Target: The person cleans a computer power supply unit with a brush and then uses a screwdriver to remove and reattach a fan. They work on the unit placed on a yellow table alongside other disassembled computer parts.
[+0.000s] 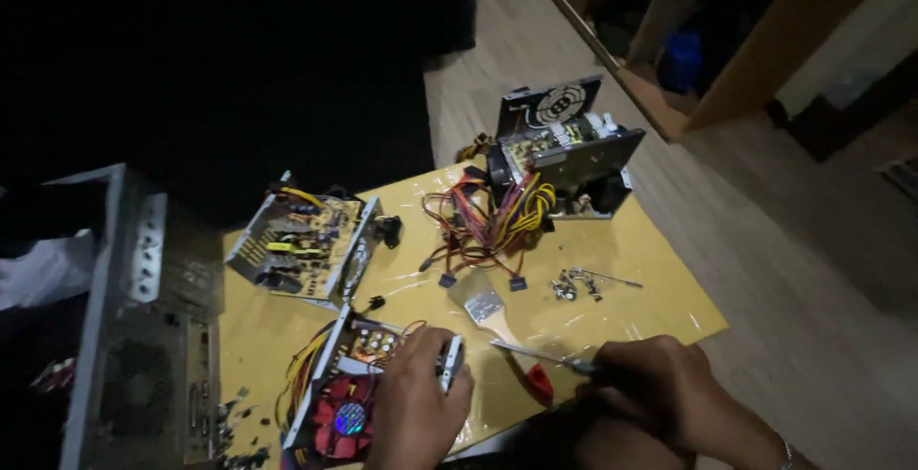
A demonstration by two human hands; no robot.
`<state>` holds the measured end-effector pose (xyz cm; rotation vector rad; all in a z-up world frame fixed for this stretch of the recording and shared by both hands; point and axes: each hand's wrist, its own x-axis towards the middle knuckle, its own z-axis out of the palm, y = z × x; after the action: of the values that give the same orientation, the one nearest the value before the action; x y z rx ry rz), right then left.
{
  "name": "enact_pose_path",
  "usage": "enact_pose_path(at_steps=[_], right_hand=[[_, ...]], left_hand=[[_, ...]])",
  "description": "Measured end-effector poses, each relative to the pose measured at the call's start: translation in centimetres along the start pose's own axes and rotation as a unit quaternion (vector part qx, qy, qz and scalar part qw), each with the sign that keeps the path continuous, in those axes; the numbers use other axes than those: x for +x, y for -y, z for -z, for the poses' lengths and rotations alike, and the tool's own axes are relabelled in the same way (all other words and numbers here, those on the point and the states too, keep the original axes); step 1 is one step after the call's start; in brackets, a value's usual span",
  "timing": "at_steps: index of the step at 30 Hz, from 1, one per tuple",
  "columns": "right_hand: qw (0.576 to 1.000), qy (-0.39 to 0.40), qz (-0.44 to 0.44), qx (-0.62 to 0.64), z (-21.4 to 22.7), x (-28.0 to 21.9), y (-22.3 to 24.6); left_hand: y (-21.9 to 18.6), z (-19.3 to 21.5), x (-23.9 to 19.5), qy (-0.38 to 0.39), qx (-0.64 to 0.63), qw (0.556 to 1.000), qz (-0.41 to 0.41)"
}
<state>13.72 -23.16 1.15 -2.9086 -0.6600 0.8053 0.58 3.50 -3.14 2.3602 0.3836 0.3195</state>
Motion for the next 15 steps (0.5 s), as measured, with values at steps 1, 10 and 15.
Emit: enact_pose_path(at_steps=[1, 10, 15], right_hand=[[0.98, -0.087, 0.097, 0.149, -1.3, 0.8, -2.1], [0.889, -0.367, 0.086, 0.261, -3.7, 4.4, -6.6], [0.893, -0.332, 0.027, 0.303, -2.9, 6.0, -5.5]], left_hand=[[0.0, 0.0, -0.1, 0.01, 0.008, 1.0, 0.015], [-2.0, 1.3, -2.7, -0.125, 0.025, 0.991, -0.049], [-2.0, 0.4, -3.9, -0.138, 0.109, 0.984, -0.017]])
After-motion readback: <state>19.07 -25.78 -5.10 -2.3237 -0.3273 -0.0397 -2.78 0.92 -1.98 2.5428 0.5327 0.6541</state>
